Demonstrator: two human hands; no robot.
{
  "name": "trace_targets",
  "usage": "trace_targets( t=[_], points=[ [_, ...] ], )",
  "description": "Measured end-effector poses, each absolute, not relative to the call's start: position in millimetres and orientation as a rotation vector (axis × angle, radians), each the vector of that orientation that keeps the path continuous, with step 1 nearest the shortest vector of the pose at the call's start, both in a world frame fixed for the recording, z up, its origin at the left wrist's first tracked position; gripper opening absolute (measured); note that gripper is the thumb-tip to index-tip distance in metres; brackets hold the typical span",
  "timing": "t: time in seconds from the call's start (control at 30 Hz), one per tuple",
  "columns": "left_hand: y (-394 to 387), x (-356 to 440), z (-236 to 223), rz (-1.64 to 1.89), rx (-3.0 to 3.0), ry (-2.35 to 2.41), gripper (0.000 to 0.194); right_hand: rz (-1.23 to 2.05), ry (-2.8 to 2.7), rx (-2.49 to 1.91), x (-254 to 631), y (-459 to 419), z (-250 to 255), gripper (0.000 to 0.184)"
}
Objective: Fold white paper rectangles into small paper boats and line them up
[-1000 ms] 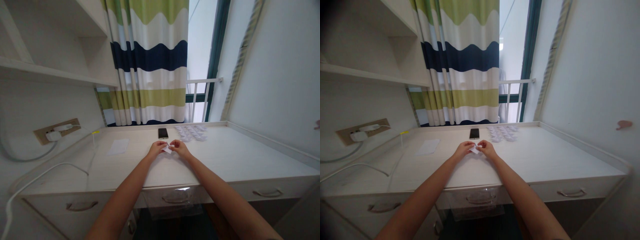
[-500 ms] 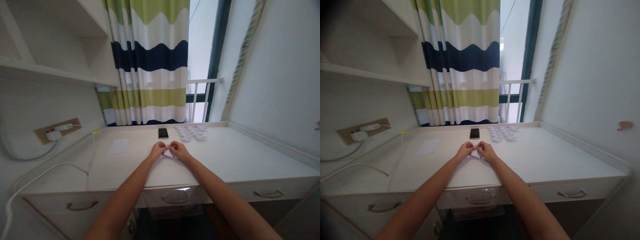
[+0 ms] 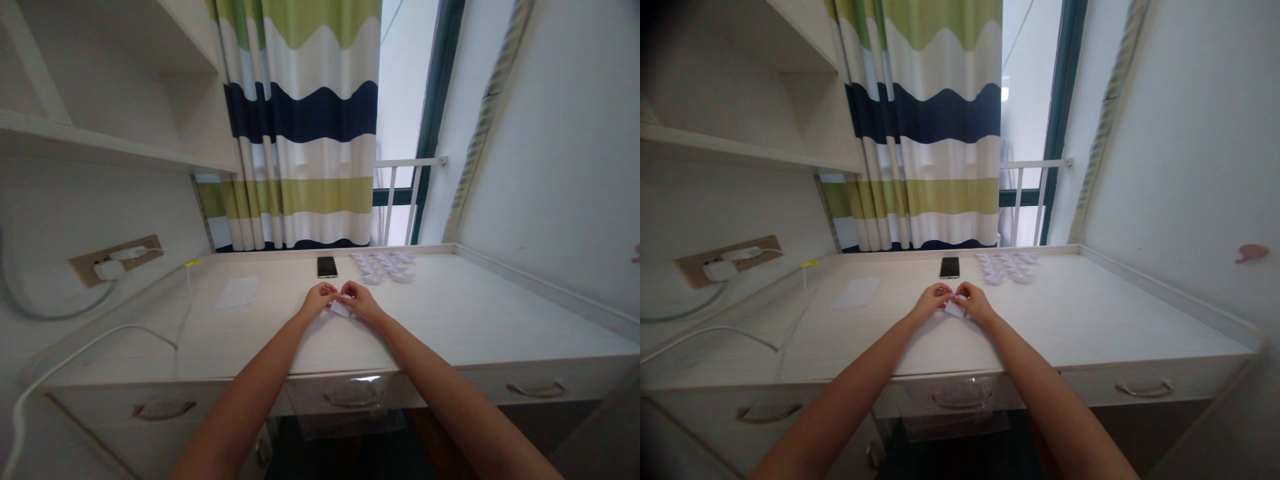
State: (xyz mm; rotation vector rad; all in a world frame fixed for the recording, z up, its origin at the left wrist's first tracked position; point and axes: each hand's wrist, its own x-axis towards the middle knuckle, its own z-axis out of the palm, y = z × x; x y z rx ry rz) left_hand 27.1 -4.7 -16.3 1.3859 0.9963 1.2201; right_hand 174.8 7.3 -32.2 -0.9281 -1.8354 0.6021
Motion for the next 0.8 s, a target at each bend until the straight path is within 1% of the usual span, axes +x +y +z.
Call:
trace_targets(
  t=[0.17,0.27,0.47,0.67,0.8],
  points=[
    [-2.4,24.9,-16.3,1.249,1.443,1.006,0.018,0.833,-1.745,-0.843,171.7,9.1,-35.2,0.025],
    [-2.4,24.3,-16.1,1.259,1.485,0.983,0.018,0.951,-1.701,-0.88,172.1,10.0,-34.4,0.025],
    [-1.8,25.9,-21.2,1.109,1.544,1.051,0.023,0.943,-1.603,-0.905,176.3,13.5,-33.1,0.02],
    [-3.1,24.5,-21.3,1.127,1.599,1.038,0.019,0.978,-1.609,-0.913,174.9,9.5,-30.3,0.025],
    [-3.5,24.5,-18.9,1.137,1.567,1.06,0.019,0.909,-1.701,-0.918,174.7,3.1,-24.6,0.029]
  ],
)
